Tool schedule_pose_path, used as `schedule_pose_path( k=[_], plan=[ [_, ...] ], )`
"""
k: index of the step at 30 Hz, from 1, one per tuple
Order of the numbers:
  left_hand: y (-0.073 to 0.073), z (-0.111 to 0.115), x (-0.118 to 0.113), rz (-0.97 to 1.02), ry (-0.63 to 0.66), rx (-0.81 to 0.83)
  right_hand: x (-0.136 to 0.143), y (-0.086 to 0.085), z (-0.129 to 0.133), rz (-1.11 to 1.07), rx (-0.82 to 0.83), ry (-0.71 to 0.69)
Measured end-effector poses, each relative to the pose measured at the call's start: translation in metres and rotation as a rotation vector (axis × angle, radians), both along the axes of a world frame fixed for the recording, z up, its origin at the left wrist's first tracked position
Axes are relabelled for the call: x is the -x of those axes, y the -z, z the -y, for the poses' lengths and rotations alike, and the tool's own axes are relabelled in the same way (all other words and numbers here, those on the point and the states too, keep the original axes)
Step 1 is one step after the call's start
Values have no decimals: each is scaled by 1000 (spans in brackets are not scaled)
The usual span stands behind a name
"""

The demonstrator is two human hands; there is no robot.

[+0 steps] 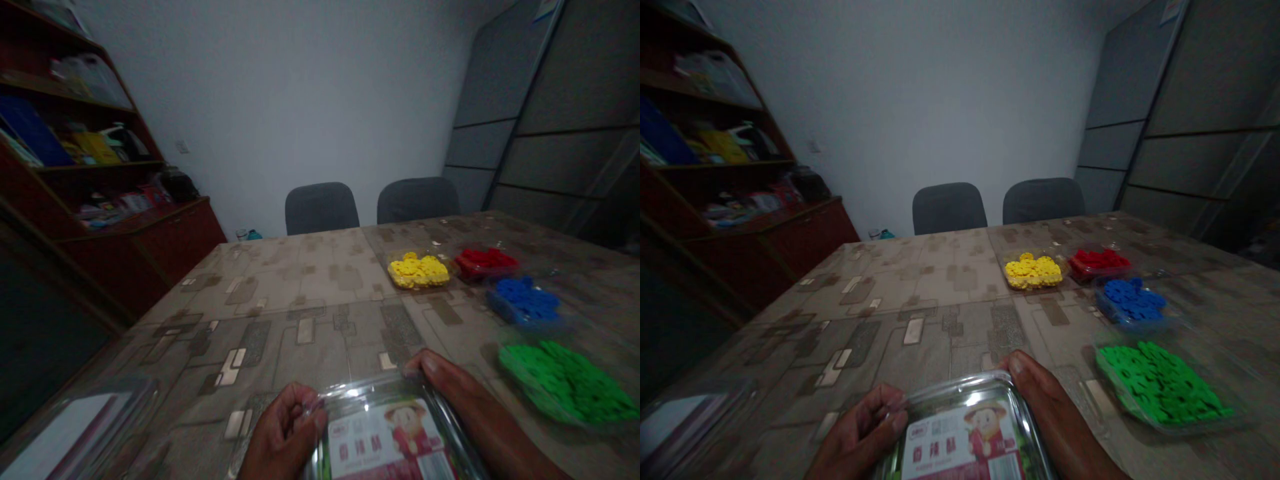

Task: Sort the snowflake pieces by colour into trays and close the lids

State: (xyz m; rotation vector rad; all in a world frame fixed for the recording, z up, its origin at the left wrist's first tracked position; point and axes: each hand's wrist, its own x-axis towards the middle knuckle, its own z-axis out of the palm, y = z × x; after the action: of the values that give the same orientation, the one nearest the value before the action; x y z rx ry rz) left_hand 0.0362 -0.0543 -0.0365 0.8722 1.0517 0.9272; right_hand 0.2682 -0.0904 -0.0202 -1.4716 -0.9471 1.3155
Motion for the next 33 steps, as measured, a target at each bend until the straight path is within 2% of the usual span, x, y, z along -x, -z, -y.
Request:
schedule_pose_path(
  k=[6,10,15,20,26,33],
  plan=[
    [8,0,1,15,-10,18,-7,9,-6,7,16,-49],
    [13,-1,-2,11,-4,36,-6,16,-8,-106,62,12],
    [15,-1,-5,25,-11,32,-4,15,-6,-181,112,102],
    [14,0,-3,43,0,27,-8,20,-10,-193,107,90],
    [17,-1,0,-10,36,28,-5,23,-11,-346,62,37],
    [18,-1,0,0,32,30,-9,18,-13,-200,45,24]
  ],
)
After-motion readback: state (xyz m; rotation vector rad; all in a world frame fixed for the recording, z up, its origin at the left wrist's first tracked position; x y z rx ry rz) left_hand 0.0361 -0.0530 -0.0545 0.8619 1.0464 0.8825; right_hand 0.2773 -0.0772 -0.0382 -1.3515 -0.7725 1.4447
